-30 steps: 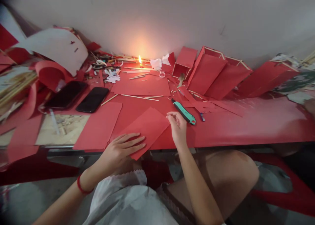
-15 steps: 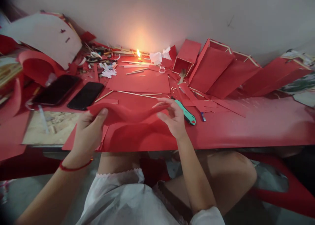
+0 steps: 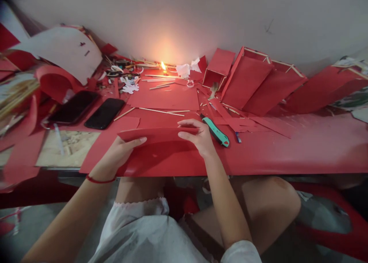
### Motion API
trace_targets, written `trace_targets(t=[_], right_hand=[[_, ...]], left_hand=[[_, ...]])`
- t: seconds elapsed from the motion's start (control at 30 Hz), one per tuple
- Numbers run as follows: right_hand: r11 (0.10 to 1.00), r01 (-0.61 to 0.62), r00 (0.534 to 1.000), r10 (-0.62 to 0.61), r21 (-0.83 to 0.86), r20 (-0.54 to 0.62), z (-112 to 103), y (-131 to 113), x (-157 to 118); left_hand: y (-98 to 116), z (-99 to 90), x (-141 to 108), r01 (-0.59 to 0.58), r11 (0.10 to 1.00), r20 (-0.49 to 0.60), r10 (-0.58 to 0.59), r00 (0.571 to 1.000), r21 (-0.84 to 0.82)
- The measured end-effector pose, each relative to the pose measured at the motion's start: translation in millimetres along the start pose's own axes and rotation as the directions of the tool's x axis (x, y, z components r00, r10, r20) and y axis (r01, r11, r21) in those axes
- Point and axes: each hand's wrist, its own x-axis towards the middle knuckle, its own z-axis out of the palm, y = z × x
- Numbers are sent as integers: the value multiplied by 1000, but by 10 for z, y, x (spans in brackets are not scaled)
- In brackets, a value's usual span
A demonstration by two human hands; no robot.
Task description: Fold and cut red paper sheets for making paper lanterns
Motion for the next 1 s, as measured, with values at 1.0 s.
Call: trace_targets(t=[1.0], right_hand=[[979, -99, 890, 167, 178, -425, -48, 295, -54]], left_hand=[[79, -1068, -881, -298, 536, 134, 324, 937, 790]])
